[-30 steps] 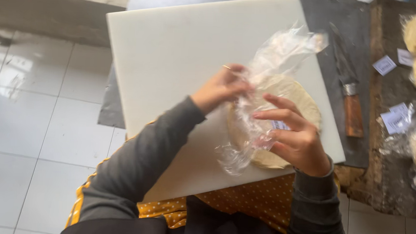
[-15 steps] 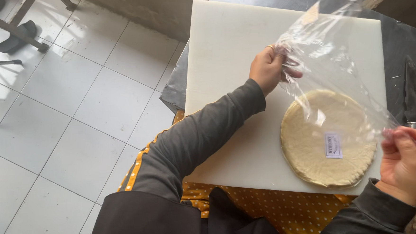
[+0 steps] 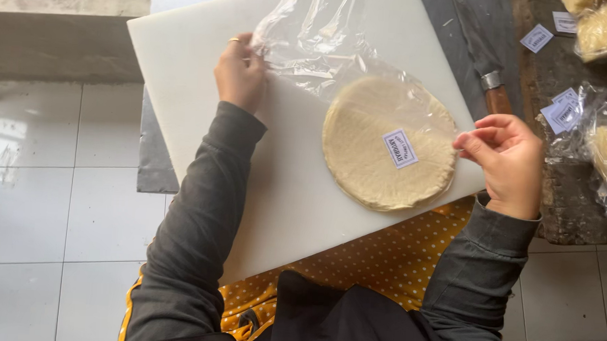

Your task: The person separates thin round dough sheets, stacks them, and uses a knife to cut the stack into halves and quarters. The person then places the cut pieces into a clear plastic bag, seals it, and sets it aside. The person repeats the process with another stack of dough sheets.

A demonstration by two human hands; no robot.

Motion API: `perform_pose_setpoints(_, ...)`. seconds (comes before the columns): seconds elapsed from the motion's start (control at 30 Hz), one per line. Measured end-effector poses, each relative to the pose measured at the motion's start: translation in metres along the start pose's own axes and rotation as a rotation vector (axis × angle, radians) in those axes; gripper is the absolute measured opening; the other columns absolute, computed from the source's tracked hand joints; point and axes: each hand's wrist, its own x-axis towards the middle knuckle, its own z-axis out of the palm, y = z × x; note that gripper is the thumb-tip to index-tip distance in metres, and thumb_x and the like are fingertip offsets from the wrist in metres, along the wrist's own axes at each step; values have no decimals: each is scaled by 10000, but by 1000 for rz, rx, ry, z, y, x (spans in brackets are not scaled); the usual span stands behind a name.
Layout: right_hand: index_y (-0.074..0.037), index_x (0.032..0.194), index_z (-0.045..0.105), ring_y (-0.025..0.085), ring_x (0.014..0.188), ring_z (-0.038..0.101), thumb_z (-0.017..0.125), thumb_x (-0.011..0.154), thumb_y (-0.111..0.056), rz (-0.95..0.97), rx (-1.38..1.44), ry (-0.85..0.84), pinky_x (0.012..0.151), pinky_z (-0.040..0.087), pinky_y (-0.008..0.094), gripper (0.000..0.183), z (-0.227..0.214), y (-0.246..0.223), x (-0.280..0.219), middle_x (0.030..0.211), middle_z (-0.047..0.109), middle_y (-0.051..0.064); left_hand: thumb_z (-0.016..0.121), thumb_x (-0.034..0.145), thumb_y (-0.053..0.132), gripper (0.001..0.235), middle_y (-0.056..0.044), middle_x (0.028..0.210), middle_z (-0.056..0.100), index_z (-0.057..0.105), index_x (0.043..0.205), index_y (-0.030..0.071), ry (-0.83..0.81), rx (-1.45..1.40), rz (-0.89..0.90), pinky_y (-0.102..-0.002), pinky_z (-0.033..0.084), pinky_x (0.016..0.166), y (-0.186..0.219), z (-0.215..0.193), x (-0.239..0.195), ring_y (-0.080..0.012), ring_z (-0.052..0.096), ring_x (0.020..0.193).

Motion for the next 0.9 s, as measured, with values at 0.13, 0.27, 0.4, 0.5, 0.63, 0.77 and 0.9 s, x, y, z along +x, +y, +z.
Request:
perform_pose_setpoints(0.13,-14,1094,653,121,907,694,788,880,39,-54,-122,-139,857,592,262,259,-3,-16,-7,993,712,77,702,927,43,427,-138,1374,607,601,1343,44,145,-4,505,-361,543,1055,41,-16,-23,-250,613,1266)
perform_pose_setpoints(0.27,-7,1056,661,102,910,698,775,863,33,-48,-146,-219,845,578,246,228,-11,-17,-12,977,724,48,921,588,560,956,-156,1384,544,576,1330,66,-162,122,1124,-485,339,1091,94,-33,-60,-370,498,1304)
perform_pose_setpoints(0.4,-7,1099,673,90,914,684,766,848,33,-21,-131,-232,846,573,237,270,-15,-11,-8,970,701,19,784,806,407,482,24,1220,717,707,1247,229,-778,429,1023,-450,357,1100,130,-17,-86,-214,578,1259)
perform_pose_setpoints(0.5,12,1132,685,110,866,668,788,866,16,-1,-295,-92,788,565,258,286,-12,-4,-3,950,695,48,843,696,443,491,21,1131,767,779,1140,244,-1232,350,941,-439,393,1005,141,-22,-97,-216,605,1159)
perform_pose_setpoints(0.63,-34,1256,621,99,915,701,719,933,-123,-30,-158,-136,787,576,244,349,-12,-2,3,1016,710,34,861,743,482,613,-67,1146,737,720,1214,116,-1581,11,653,-378,536,991,148,-37,-92,-245,698,1086)
perform_pose_setpoints(0.77,-95,1331,569,98,899,733,665,974,-253,49,-130,-139,722,574,233,402,-2,-5,8,1009,737,19,712,847,558,566,-86,1190,764,735,1222,134,-914,338,520,-368,590,962,135,-31,-29,-247,759,1050)
perform_pose_setpoints(0.9,-35,1279,612,124,791,720,819,870,-182,-77,-445,-66,690,547,259,481,20,-12,2,896,756,57,826,817,713,954,-287,1174,659,623,1303,-81,-285,730,692,-487,506,899,102,41,54,-429,619,1088)
